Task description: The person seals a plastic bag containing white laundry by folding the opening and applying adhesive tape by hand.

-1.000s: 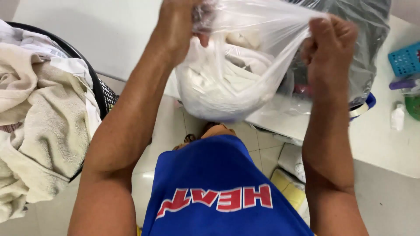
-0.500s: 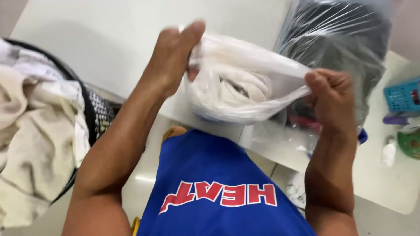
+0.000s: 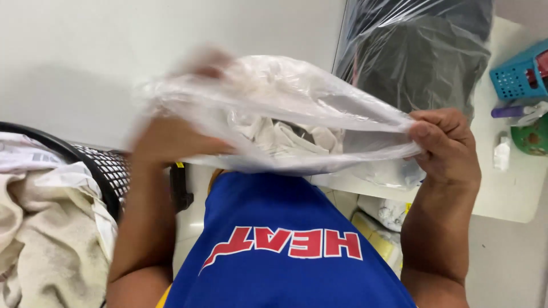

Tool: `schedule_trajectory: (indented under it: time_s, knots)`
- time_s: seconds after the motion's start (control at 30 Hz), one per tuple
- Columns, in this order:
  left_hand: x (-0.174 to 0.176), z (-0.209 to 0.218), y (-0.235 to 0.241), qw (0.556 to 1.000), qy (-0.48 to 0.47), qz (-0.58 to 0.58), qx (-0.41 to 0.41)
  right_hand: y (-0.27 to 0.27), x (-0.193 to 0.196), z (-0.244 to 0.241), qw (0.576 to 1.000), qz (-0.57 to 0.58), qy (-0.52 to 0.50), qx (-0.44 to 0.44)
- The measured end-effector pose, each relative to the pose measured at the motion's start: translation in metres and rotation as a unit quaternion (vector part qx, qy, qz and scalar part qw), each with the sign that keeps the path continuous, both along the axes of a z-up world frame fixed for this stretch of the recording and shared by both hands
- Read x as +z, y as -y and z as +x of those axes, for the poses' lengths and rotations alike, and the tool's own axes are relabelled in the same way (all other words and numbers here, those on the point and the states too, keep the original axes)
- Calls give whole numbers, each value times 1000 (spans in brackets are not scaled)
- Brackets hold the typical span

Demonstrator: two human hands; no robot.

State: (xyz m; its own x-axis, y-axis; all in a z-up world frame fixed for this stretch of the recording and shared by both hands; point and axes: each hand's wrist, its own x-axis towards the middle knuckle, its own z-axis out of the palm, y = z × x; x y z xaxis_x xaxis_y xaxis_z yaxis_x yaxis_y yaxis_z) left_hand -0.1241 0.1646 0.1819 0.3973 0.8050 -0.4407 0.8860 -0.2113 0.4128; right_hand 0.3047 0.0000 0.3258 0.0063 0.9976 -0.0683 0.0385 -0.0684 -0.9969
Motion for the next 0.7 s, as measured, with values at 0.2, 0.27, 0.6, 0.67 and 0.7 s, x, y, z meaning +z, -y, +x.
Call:
schedule_trajectory:
  time_s: [0.2,0.27,0.6,0.67,0.7]
  knots:
    - [97,80,4,847,530,12,29,13,72,-76,808,245,510,-164]
    - [94,83,4,845,533,36,-8,-5,36,-86,817,244,520,-43]
    - [96,45,1,770,625,-53,116,-39,-34,-92,888,80,438,117]
    - [52,17,-28,816,560,57,132,-48,-35,-84,927,29,335,167]
    - [30,2,-44,847,484,168,144,-53,-36,-82,951,-20,224,214]
